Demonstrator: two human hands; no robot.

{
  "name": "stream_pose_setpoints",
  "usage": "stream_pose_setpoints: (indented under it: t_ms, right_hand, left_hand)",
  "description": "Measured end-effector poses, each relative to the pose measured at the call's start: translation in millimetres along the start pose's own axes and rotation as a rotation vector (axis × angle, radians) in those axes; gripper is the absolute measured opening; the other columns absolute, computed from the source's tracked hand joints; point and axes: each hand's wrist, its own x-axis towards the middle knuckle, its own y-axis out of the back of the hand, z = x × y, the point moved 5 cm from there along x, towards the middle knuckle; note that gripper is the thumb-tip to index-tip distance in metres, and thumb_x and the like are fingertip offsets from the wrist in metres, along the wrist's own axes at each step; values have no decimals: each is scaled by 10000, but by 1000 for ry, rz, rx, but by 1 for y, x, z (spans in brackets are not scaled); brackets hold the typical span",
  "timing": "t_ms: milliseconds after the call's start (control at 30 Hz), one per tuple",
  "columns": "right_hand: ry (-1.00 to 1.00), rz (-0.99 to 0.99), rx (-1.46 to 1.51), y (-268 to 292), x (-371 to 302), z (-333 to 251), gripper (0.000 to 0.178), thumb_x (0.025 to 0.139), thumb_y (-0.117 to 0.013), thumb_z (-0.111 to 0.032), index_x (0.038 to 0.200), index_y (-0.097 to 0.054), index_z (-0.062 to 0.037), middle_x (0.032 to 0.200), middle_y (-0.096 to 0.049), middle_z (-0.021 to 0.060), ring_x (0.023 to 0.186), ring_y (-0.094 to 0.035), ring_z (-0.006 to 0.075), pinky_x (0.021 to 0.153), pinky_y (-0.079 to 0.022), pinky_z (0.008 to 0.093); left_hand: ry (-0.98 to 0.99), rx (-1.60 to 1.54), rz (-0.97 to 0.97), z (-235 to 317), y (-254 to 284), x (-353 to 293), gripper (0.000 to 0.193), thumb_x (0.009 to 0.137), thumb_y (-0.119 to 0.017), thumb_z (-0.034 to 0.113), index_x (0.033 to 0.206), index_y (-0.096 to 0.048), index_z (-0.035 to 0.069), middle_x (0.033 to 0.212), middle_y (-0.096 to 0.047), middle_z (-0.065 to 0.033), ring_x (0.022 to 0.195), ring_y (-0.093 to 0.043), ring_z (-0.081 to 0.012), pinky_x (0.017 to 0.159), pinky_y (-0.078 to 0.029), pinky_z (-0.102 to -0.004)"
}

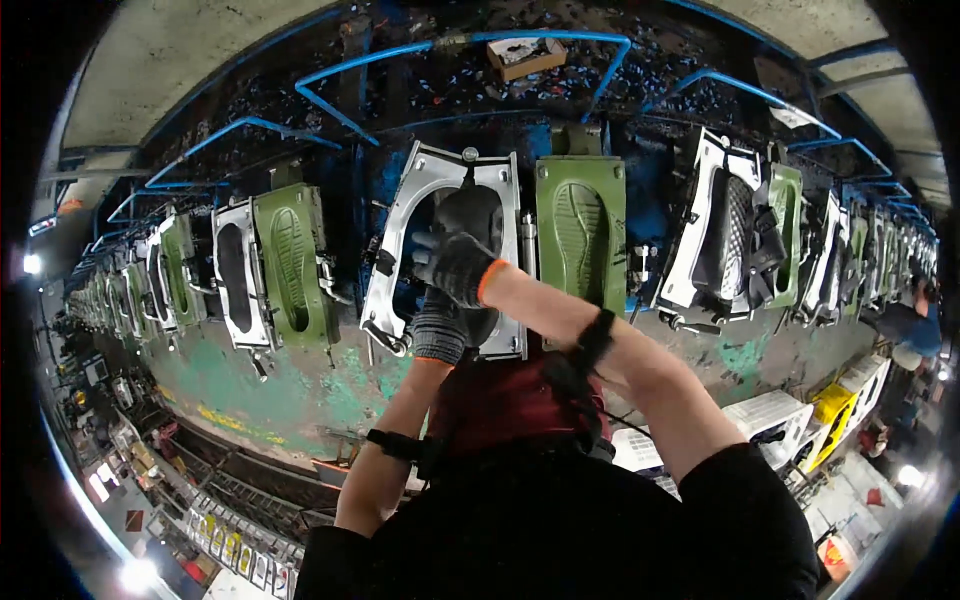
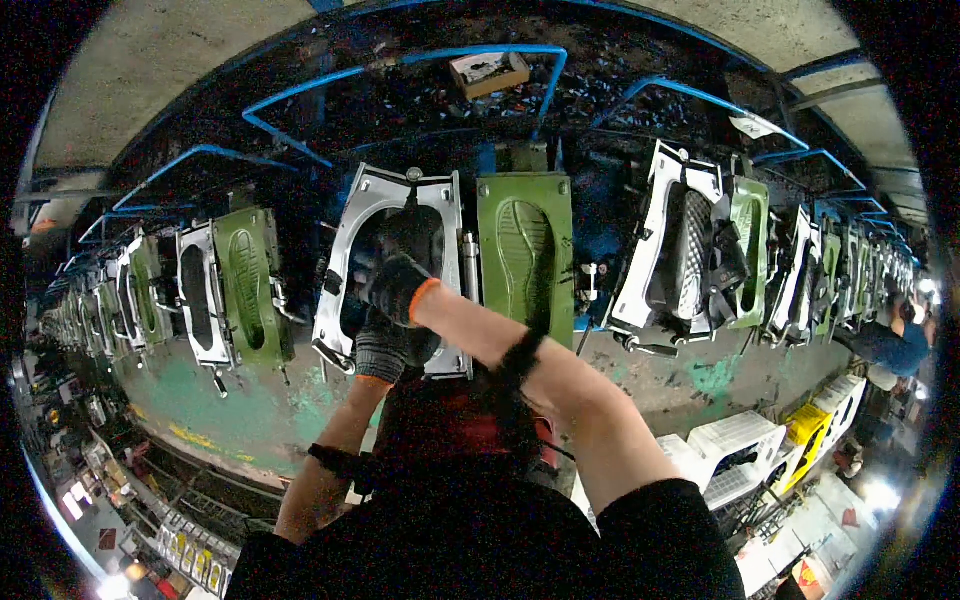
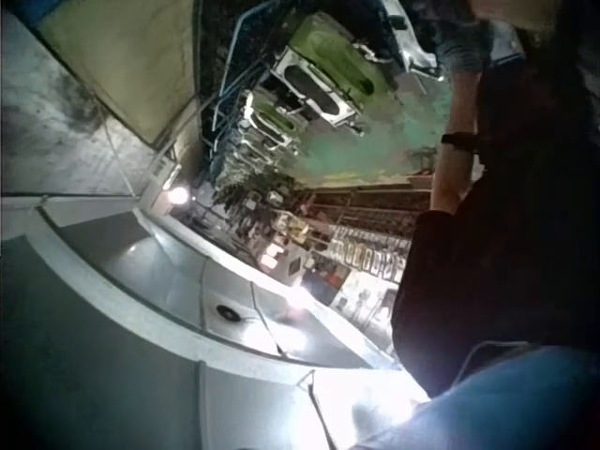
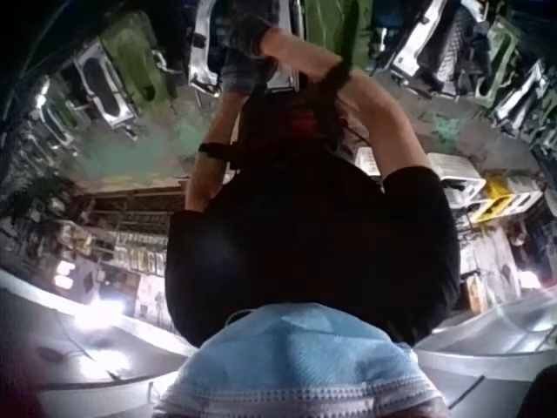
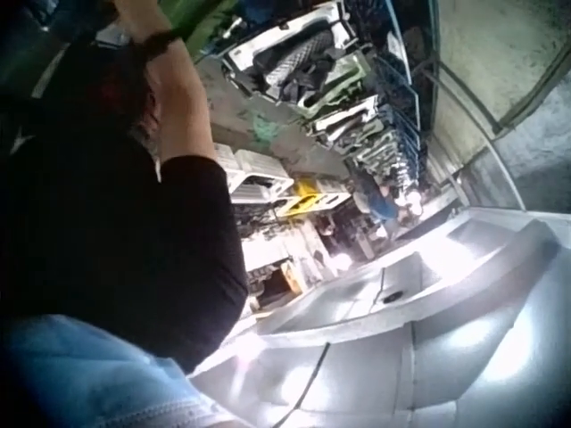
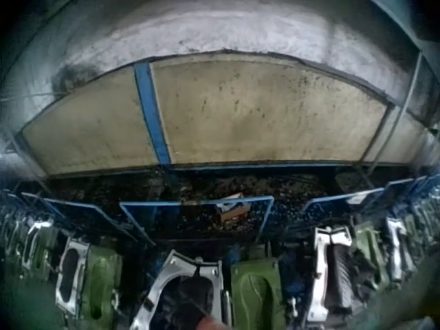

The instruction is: Placing shoe outsoles into molds on a rotating assembly line.

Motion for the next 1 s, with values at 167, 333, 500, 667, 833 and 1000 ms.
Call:
stream_pose_setpoints:
  t_ms: [167, 333, 500, 667, 833, 1000]
  right_hand:
    - [87, -391, -248, 42, 41, -20, 489, 813, -739, -390, 1278, -721, -242, 1419, -650, 45, 1382, -534, 314, 1099, -323, 703]
    - [13, -492, -122, 54, 2, -7, 621, 935, -645, -539, 1493, -549, -282, 1663, -376, 36, 1539, -285, 367, 1183, -198, 715]
    - [-10, 43, -59, 56, -10, -11, 436, 711, -744, -424, 1070, -764, -179, 1410, -634, 112, 1421, -487, 329, 1195, -250, 633]
    - [-358, 164, 81, 42, -45, -43, 724, 761, -769, -328, 1421, -588, -92, 1560, -426, 215, 1427, -406, 448, 1221, -286, 563]
    - [-656, 173, 177, -17, -130, -170, 948, 885, -678, -503, 1532, -334, 98, 1598, -288, 360, 1495, -263, 534, 1234, -198, 618]
    - [-693, 119, 297, -9, -135, -176, 1000, 825, -716, -503, 1517, -343, 116, 1587, -301, 366, 1486, -272, 535, 1239, -196, 611]
  left_hand:
    - [-12, 441, -157, 2, 71, -19, 1015, 718, -853, 366, 1548, -373, 34, 1565, -421, -233, 1442, -397, -410, 1209, -352, -435]
    - [459, 293, -214, -22, 170, -74, 1329, 587, -932, 461, 1607, -187, 50, 1529, -433, -304, 1359, -506, -426, 1100, -477, -464]
    - [161, 638, -436, -96, 82, -114, 941, 785, -753, 551, 1501, -457, 18, 1346, -625, -240, 1204, -638, -386, 1001, -541, -456]
    - [-18, 463, -189, -9, 61, -119, 906, 858, -662, 644, 1475, -490, 3, 1176, -713, -246, 1073, -689, -409, 956, -535, -506]
    - [-179, 53, 275, 16, 120, -47, 432, 973, -630, 257, 1345, -602, 39, 1273, -642, -238, 1123, -608, -451, 958, -503, -521]
    - [-432, 401, 360, 74, 97, 46, 538, 1005, -572, 317, 1455, -525, 27, 1451, -521, -265, 1326, -500, -444, 1152, -386, -524]
